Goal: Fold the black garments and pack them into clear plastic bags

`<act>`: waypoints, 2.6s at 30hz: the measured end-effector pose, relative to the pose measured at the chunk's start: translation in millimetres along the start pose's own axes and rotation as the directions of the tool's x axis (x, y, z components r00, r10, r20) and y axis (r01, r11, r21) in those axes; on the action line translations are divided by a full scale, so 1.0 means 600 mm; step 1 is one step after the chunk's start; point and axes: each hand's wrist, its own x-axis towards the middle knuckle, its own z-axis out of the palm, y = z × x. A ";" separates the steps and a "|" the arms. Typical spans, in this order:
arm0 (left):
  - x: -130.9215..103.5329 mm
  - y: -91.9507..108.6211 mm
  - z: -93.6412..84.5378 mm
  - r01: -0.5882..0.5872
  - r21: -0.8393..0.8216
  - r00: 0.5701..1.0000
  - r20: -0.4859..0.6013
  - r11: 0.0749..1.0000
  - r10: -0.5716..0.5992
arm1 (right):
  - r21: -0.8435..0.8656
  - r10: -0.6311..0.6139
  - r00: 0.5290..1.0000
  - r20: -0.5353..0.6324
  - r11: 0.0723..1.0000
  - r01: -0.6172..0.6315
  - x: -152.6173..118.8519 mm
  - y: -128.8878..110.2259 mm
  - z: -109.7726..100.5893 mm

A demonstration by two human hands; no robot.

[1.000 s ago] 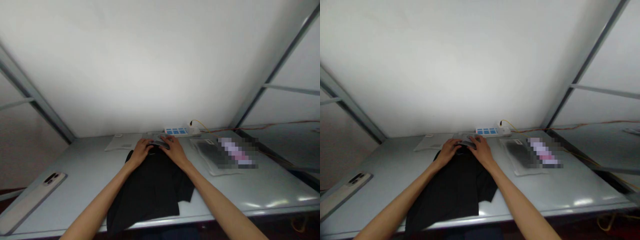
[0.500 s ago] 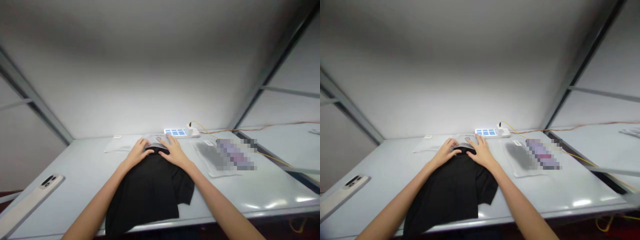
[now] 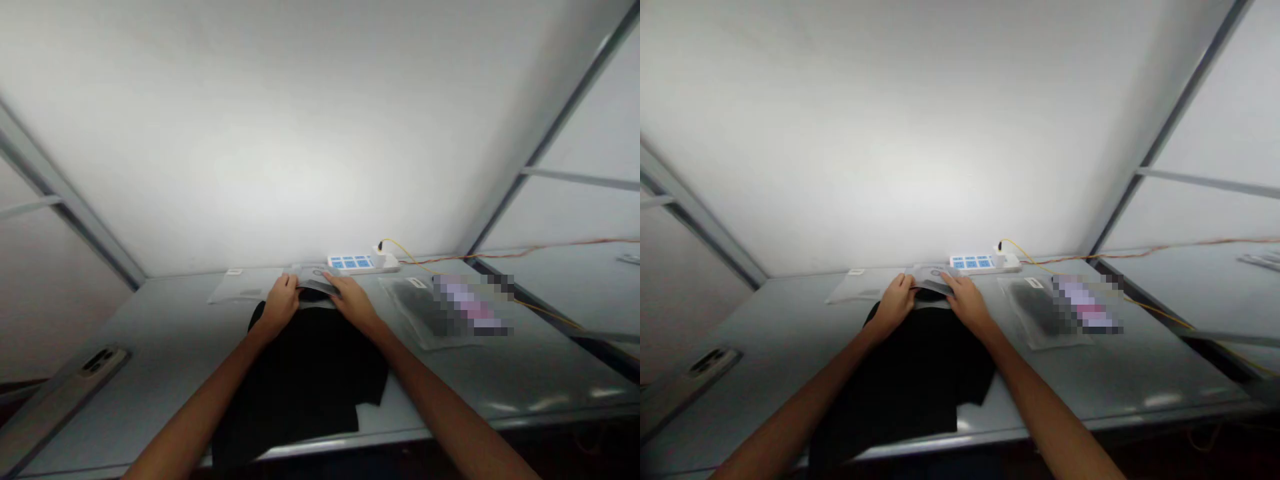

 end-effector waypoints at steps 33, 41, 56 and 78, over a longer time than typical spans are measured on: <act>0.003 -0.014 -0.007 0.027 0.030 0.988 -0.150 0.999 -0.022 | -0.160 0.368 0.930 -0.005 0.918 -0.364 -0.011 -0.046 -0.011; -0.016 -0.004 -0.016 -0.234 0.133 0.972 0.029 0.963 0.232 | -0.117 0.387 0.922 -0.016 0.915 -0.387 -0.014 -0.026 -0.018; -0.025 -0.017 -0.012 -0.281 0.051 0.958 0.065 0.958 0.278 | 0.439 0.130 0.973 0.193 0.875 -0.204 -0.012 0.009 -0.035; -0.031 -0.020 -0.005 -0.119 -0.033 0.993 0.013 0.992 0.119 | 0.409 0.605 0.552 -0.574 0.796 -0.446 -0.176 -0.003 -0.167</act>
